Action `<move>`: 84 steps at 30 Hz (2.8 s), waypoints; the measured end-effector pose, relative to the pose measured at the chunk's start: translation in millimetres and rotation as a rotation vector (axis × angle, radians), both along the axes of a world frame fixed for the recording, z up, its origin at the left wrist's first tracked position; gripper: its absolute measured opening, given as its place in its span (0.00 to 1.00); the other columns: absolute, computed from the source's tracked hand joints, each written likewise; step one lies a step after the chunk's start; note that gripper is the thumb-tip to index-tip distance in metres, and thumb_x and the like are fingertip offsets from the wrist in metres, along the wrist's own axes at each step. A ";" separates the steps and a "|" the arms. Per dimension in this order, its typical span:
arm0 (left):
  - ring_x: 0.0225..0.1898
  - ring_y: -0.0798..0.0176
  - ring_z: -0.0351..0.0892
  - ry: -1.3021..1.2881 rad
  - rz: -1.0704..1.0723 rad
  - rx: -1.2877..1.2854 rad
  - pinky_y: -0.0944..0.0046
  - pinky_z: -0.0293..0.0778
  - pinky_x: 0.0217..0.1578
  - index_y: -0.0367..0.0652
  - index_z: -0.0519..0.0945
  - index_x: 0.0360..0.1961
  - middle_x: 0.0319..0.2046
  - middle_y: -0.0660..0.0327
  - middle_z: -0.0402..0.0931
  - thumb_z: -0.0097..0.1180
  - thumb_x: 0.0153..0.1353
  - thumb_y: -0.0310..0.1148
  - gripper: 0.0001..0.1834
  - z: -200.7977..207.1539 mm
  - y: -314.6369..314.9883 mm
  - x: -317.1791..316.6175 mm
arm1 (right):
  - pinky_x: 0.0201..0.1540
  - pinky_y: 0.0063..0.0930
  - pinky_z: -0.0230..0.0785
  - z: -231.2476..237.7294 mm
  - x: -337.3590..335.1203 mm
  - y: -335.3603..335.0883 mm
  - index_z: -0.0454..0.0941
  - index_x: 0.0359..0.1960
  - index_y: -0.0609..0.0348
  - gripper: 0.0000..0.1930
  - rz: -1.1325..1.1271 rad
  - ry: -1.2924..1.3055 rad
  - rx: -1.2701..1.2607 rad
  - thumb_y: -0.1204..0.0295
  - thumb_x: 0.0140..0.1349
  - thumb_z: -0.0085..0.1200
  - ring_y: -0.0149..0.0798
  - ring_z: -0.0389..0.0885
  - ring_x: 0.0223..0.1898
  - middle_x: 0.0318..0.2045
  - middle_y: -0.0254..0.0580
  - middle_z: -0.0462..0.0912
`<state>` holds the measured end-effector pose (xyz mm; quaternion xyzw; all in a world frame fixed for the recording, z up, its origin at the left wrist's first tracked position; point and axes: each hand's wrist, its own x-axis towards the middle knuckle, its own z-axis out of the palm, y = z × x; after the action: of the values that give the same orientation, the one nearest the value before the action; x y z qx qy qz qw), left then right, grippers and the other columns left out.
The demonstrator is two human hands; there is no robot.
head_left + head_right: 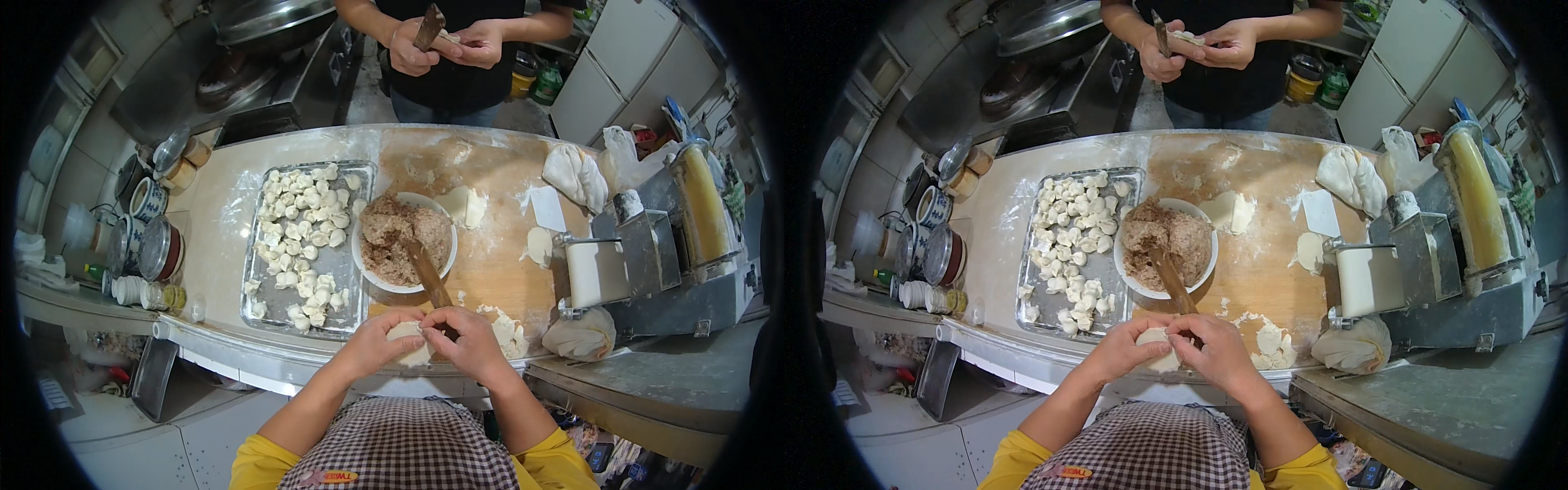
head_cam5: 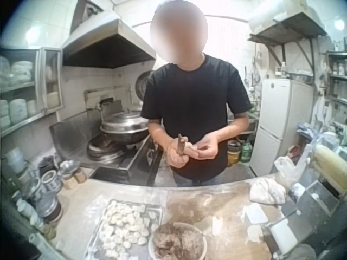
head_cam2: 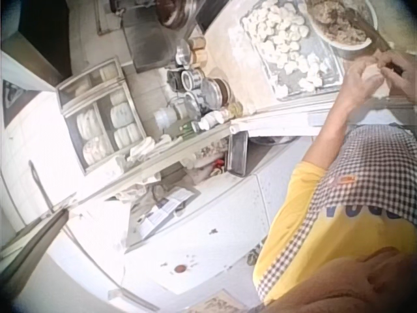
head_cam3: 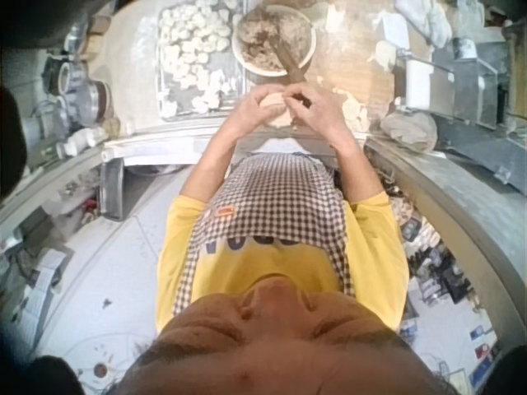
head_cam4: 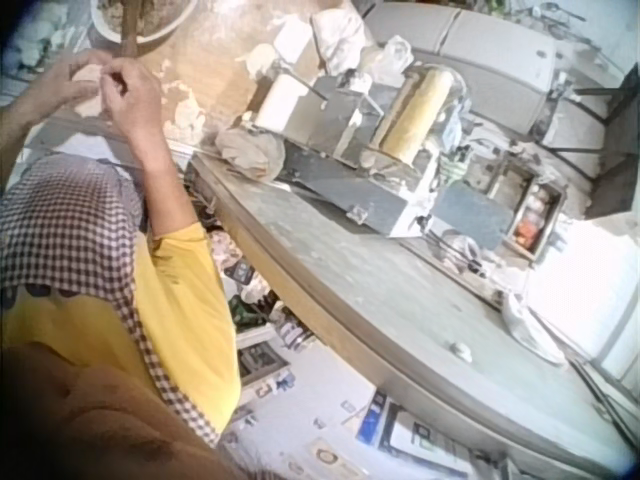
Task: The person fills small dough circles with meat filling and folds them into dumplings, placing them on a metal tray. A coworker rolls dough and assists with filling nearby.
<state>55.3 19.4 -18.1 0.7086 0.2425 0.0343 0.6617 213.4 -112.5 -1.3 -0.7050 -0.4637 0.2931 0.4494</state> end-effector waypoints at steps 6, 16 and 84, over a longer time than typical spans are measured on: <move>0.44 0.66 0.82 0.227 0.493 -0.424 0.66 0.79 0.42 0.37 0.78 0.48 0.42 0.59 0.82 0.52 0.69 0.31 0.11 -32.4 16.4 -19.1 | 0.40 0.43 0.75 6.9 7.3 -6.1 0.75 0.60 0.46 0.20 0.003 -0.253 -0.331 0.71 0.66 0.49 0.54 0.83 0.36 0.35 0.51 0.84; 0.50 0.50 0.81 -0.111 0.827 -0.765 0.56 0.81 0.51 0.26 0.67 0.56 0.52 0.45 0.75 0.38 0.64 0.18 0.19 -73.0 41.2 -3.5 | 0.29 0.46 0.73 -33.4 5.4 17.3 0.78 0.58 0.43 0.19 -0.027 -0.580 -0.272 0.67 0.64 0.52 0.51 0.81 0.25 0.22 0.48 0.81; 0.56 0.54 0.77 -0.204 0.838 -0.727 0.56 0.75 0.57 0.34 0.63 0.67 0.57 0.48 0.73 0.31 0.56 0.09 0.35 -39.8 24.1 -16.9 | 0.37 0.45 0.74 -38.7 -40.6 26.2 0.75 0.60 0.38 0.21 0.169 -0.314 -0.063 0.68 0.65 0.50 0.52 0.81 0.33 0.32 0.47 0.82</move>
<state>38.4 43.5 -57.9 0.2711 0.4343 0.2765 0.8133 172.8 -86.3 -39.9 -0.7143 -0.5765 0.2307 0.3228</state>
